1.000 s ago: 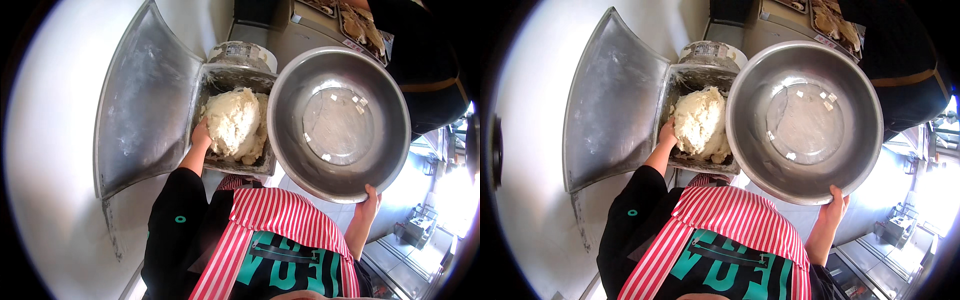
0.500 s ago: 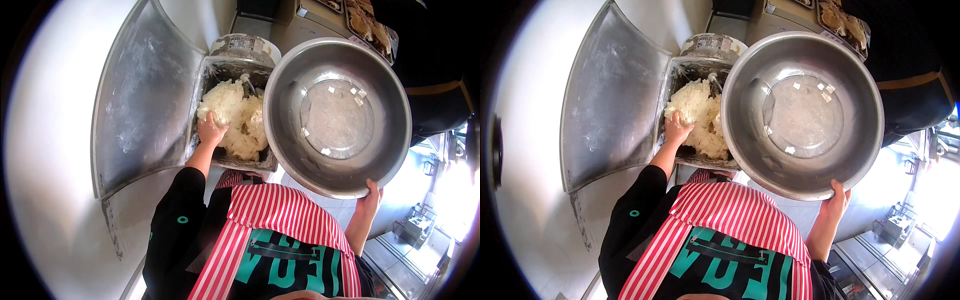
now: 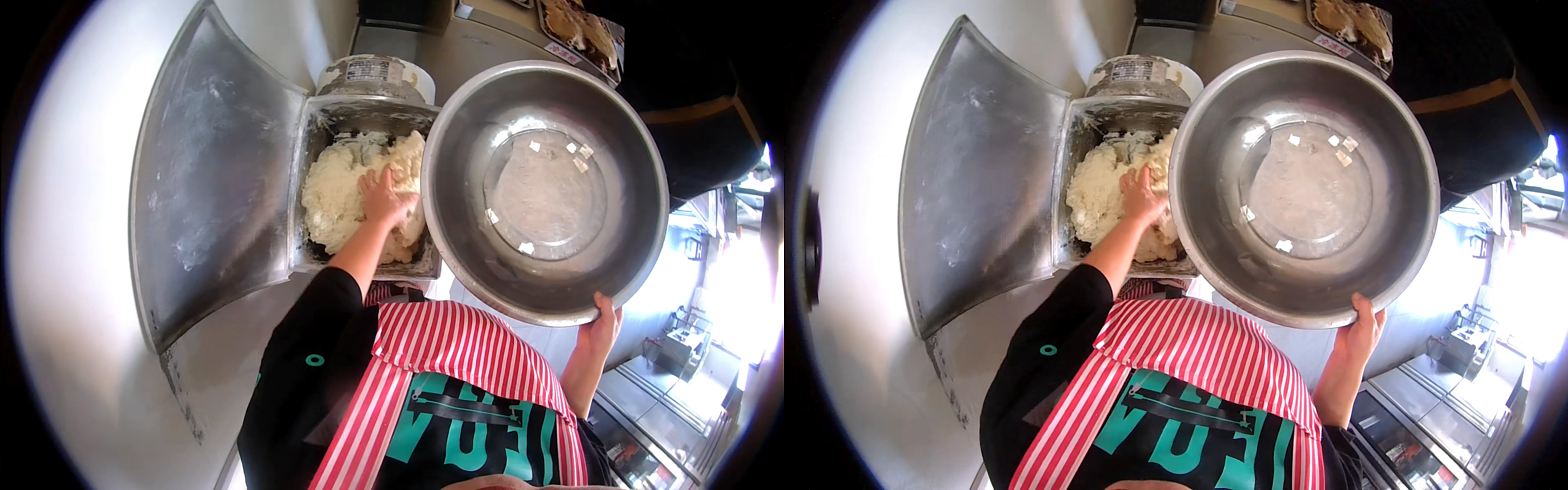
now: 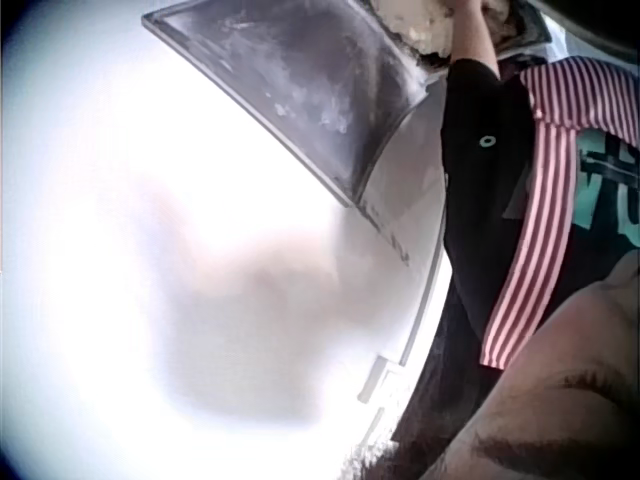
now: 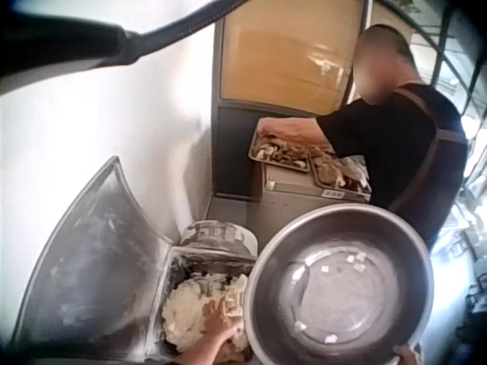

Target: The person carries a metal basin across a kitchen to a large mixer, then reaches inside the container to push and turn a large mass of dough by hand.

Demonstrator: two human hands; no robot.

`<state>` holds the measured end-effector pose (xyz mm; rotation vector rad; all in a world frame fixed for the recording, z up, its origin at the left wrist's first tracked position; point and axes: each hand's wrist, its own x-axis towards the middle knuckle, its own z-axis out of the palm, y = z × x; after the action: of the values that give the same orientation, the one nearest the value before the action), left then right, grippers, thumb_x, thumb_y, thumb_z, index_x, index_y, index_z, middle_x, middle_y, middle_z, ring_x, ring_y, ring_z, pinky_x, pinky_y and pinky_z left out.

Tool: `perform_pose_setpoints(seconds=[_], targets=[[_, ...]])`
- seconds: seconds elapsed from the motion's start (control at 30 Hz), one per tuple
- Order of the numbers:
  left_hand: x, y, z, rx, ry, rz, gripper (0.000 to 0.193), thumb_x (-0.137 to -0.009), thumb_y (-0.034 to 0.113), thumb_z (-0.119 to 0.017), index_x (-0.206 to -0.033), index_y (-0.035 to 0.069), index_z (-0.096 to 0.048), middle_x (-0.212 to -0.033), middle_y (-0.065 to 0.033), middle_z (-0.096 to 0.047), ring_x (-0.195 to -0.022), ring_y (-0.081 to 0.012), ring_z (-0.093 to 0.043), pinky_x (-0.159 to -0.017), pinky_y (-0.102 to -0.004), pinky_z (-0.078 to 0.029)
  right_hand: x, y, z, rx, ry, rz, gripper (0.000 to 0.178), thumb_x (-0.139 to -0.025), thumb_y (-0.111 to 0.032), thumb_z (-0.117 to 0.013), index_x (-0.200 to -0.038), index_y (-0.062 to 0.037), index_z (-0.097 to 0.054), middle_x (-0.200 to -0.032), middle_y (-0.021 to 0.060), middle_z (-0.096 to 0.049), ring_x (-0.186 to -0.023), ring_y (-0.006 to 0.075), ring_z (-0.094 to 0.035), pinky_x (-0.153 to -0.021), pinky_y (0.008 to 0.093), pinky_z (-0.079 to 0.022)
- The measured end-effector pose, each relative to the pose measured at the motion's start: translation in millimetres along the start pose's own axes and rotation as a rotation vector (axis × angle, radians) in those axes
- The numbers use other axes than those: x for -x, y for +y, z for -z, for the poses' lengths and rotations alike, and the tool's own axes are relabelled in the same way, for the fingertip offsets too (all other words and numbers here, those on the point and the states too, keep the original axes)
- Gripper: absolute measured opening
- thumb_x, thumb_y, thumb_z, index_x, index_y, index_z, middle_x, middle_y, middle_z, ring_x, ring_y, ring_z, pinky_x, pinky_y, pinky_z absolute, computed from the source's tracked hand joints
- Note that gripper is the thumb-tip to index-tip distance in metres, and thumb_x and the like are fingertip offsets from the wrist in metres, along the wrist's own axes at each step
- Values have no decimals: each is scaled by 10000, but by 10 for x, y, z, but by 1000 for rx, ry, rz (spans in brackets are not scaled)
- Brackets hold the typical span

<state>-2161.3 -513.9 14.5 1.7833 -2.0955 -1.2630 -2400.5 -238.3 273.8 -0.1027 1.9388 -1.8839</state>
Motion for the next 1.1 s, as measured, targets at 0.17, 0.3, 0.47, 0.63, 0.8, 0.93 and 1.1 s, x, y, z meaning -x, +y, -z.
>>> perform_pose_setpoints(seconds=[0.17,0.3,0.47,0.63,0.8,0.93,1.1], targets=[[-190,92,299,0,-65,59,753,-718,390,-649,-1329,97,-322,-1203,-214,-498,-1241,-326,-353,-1022,-408,-306,-43,59,92,2,-11,-39,367,-723,45,-535,-1089,36,-513,-984,109,-570,-908,225,-548,-821,340,-440],[-176,100,286,-16,53,-2,605,-690,295,-630,-1215,66,-434,-1167,-190,-507,-1094,-328,-477,-901,-380,-412,-66,53,122,16,-17,-33,375,-720,45,-539,-1094,41,-507,-998,114,-571,-915,230,-550,-824,339,-440],[-128,179,362,113,164,-107,461,-675,178,-618,-1117,88,-525,-1150,-167,-509,-1054,-362,-489,-878,-395,-420,-73,65,134,8,-10,12,376,-719,44,-538,-1093,42,-510,-996,113,-573,-913,223,-550,-832,334,-436],[-125,134,622,-105,274,-166,562,-686,124,-585,-1239,112,-492,-1257,-131,-477,-1165,-316,-442,-941,-381,-388,-71,-2,99,-34,-96,5,403,-717,47,-540,-1117,47,-495,-1002,106,-573,-900,215,-553,-842,321,-429],[91,-65,1035,-213,350,-148,423,-688,89,-572,-1106,122,-520,-1167,-123,-496,-1107,-327,-441,-865,-435,-413,-88,39,166,-56,-81,4,425,-712,49,-543,-1133,47,-484,-1025,117,-566,-930,227,-551,-844,330,-434],[358,-545,1154,-361,444,-164,375,-707,98,-588,-1070,62,-504,-1167,-160,-464,-1123,-348,-409,-876,-461,-388,-135,114,164,-82,-88,-10,437,-713,47,-543,-1145,45,-477,-1048,127,-557,-959,236,-543,-850,339,-436],[763,-911,918,-228,596,-190,800,-687,219,-671,-1355,45,-267,-1374,-268,-257,-1271,-391,-245,-995,-502,-251,-226,157,220,-57,-100,-21,429,-716,44,-542,-1141,44,-481,-1030,122,-557,-940,228,-540,-843,338,-433]])
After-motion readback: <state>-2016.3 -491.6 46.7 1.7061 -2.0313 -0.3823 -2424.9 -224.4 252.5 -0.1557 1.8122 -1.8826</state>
